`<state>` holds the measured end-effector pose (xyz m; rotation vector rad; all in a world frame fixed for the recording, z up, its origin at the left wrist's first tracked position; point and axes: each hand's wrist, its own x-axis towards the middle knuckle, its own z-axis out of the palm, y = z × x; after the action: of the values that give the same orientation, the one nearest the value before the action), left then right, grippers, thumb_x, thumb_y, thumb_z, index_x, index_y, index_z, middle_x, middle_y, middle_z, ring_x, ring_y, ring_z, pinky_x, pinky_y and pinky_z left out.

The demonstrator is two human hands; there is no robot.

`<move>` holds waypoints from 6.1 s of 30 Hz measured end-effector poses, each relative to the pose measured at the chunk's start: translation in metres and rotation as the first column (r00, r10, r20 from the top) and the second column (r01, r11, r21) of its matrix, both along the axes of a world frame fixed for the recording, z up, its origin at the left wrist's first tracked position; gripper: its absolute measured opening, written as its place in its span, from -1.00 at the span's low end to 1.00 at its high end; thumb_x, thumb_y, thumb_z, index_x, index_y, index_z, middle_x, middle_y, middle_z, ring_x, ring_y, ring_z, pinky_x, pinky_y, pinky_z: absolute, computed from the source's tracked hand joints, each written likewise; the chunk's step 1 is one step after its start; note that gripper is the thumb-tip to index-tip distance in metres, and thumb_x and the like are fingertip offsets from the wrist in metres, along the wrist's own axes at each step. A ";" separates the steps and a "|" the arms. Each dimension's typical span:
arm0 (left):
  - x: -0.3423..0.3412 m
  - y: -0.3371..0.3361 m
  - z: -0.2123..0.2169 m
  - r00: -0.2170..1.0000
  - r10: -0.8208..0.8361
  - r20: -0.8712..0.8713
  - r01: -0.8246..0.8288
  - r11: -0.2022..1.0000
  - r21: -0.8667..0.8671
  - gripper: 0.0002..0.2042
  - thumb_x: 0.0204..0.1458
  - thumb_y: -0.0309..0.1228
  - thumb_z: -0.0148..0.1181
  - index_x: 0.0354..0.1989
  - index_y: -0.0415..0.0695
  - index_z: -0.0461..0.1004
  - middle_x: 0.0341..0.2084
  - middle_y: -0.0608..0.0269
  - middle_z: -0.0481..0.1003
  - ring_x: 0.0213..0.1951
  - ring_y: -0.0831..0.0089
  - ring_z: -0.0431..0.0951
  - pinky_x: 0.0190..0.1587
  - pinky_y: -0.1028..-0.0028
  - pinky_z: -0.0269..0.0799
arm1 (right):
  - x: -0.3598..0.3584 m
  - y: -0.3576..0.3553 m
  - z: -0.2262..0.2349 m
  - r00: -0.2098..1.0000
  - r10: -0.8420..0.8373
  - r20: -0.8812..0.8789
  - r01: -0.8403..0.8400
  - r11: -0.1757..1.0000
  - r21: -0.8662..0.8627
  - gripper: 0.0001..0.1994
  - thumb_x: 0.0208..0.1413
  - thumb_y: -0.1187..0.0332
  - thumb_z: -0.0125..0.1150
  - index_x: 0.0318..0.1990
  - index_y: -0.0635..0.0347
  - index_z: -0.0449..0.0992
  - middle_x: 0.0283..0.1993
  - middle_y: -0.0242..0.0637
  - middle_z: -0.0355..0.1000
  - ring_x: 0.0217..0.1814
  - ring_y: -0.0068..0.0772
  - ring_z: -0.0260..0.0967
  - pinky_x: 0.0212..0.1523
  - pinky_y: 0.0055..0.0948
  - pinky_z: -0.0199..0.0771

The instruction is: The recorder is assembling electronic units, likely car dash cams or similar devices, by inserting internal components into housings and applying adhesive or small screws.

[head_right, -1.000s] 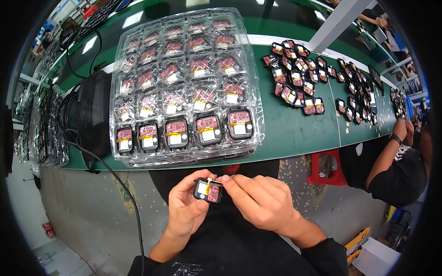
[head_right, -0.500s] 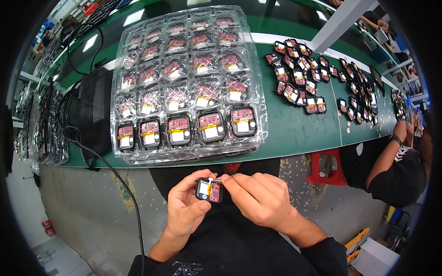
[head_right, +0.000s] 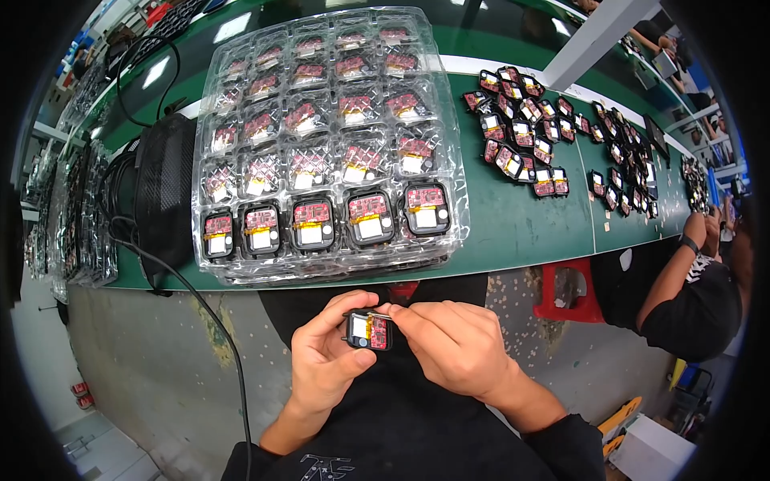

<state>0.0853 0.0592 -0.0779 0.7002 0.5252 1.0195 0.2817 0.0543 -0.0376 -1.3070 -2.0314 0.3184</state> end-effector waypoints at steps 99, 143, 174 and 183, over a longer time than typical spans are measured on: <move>-0.054 0.135 0.091 -0.052 0.848 -0.528 -0.011 0.528 0.849 -0.80 -0.01 -0.56 0.41 -0.26 -0.27 0.50 -0.20 0.16 0.57 -0.13 0.26 0.57 0.04 0.29 0.42 | 0.066 0.056 -0.059 0.661 -0.709 0.246 0.731 0.682 -0.002 -0.68 0.24 0.24 0.30 0.08 0.12 0.48 0.21 -0.10 0.34 -0.18 0.22 0.55 -0.22 0.05 0.54; -0.054 0.129 0.066 -0.046 0.786 -0.617 0.406 0.579 0.707 -0.49 0.15 -0.35 0.36 0.21 -0.37 0.45 0.27 -0.18 0.42 0.29 -0.09 0.44 0.29 0.19 0.37 | 0.071 0.052 -0.064 0.749 -0.649 0.133 0.640 0.761 0.107 -0.70 0.08 0.36 0.37 -0.01 0.09 0.55 0.18 -0.27 0.43 -0.27 0.00 0.58 -0.33 -0.11 0.55; -0.052 0.117 0.065 -0.247 0.726 -0.642 0.549 0.651 0.524 -0.02 0.08 0.33 0.13 0.36 -0.41 0.29 0.41 -0.13 0.26 0.48 0.00 0.17 0.47 -0.10 -0.06 | 0.065 0.042 -0.051 0.787 -0.606 0.118 0.610 0.793 0.010 -0.67 0.01 0.32 0.50 -0.06 0.10 0.61 0.15 -0.25 0.46 -0.33 -0.07 0.58 -0.31 -0.17 0.56; -0.051 0.120 0.069 -0.232 0.689 -0.686 0.513 0.686 0.516 -0.05 0.13 0.28 0.14 0.40 -0.40 0.24 0.44 -0.15 0.21 0.50 0.01 0.12 0.49 -0.11 -0.13 | 0.061 0.030 -0.050 0.769 -0.632 0.095 0.639 0.766 -0.073 -0.71 0.06 0.33 0.47 -0.06 0.13 0.62 0.14 -0.19 0.48 -0.31 -0.04 0.58 -0.26 -0.15 0.57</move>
<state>0.0342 0.1794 -0.0085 2.4951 1.7824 0.4374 0.3429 0.0846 -0.0874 -1.9998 -1.5002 0.0569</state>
